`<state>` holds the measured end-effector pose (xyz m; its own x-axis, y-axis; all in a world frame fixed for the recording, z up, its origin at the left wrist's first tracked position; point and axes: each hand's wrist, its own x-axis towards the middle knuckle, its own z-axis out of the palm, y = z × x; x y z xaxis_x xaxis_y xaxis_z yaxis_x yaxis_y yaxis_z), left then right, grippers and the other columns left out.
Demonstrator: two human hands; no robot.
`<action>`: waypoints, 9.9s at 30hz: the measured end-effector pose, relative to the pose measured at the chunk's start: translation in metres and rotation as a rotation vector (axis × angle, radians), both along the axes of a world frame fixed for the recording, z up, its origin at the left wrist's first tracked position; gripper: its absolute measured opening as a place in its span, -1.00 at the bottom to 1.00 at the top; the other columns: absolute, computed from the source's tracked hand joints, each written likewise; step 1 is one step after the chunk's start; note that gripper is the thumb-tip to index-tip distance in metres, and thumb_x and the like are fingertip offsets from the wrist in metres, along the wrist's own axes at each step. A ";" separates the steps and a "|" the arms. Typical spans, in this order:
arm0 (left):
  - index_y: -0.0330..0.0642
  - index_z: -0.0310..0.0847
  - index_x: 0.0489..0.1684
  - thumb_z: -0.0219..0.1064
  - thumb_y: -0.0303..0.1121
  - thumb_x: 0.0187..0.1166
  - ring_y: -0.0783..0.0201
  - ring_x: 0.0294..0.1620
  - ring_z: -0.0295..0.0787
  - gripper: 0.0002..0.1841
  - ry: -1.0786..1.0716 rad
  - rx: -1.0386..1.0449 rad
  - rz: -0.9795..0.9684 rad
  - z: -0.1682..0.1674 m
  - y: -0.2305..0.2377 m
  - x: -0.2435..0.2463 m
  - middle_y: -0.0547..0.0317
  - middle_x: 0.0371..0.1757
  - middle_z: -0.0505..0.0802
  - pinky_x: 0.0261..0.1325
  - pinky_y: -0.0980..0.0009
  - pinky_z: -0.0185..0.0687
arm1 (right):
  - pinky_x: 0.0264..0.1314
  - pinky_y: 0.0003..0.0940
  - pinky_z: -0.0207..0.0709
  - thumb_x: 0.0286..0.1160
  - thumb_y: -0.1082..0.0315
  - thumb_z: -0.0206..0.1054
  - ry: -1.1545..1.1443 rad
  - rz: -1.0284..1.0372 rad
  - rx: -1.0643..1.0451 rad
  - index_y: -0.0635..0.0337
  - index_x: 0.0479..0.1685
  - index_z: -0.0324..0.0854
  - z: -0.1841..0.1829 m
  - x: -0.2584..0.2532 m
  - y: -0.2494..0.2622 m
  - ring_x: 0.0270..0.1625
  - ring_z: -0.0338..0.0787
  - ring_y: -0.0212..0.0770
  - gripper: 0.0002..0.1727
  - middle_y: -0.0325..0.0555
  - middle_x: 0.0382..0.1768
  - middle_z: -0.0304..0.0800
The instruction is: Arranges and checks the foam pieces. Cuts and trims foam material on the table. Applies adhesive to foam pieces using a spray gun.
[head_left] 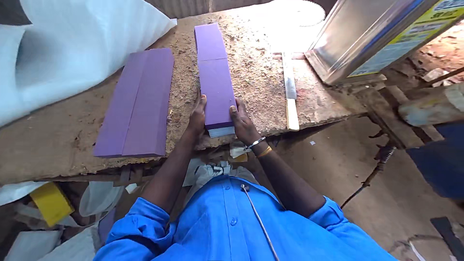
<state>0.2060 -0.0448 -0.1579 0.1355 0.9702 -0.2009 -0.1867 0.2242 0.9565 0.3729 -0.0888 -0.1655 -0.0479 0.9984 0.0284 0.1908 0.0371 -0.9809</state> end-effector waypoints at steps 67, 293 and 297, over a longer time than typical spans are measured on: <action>0.00 0.62 0.52 -0.07 0.06 0.68 -0.30 0.84 0.11 -0.40 1.120 0.664 -0.398 0.037 0.029 -0.009 -0.25 0.79 0.34 0.79 -0.27 0.04 | 0.35 0.38 0.50 0.46 0.06 0.55 -0.393 -1.219 -0.387 0.39 0.35 0.55 -0.100 0.474 -0.150 0.29 0.69 0.38 -0.35 0.45 0.24 0.68; 0.00 0.47 0.47 0.34 -0.10 0.68 0.09 0.27 0.81 -0.55 -0.631 0.006 -0.117 0.108 -0.069 -0.038 0.06 0.26 0.82 0.31 -0.01 0.77 | 0.01 0.08 0.86 0.07 0.18 0.77 0.820 -0.869 0.439 0.10 0.36 0.47 0.083 -0.032 -0.203 -0.06 0.91 -0.02 -0.22 0.04 0.00 0.84; -0.04 0.50 0.41 0.42 -0.20 0.64 0.11 0.20 0.84 -0.57 -0.628 0.075 -0.076 0.110 -0.083 -0.030 0.04 0.19 0.84 0.27 0.03 0.81 | 0.00 0.09 0.85 -0.01 0.17 0.81 0.861 -0.888 0.457 0.08 0.37 0.47 0.085 -0.033 -0.202 -0.06 0.91 0.00 -0.16 0.06 0.00 0.83</action>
<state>0.1759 -0.1275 -0.0479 0.2743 0.9616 0.0077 -0.7032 0.1951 0.6837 0.3401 -0.2909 -0.0807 0.8177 0.5724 0.0610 -0.3532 0.5825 -0.7321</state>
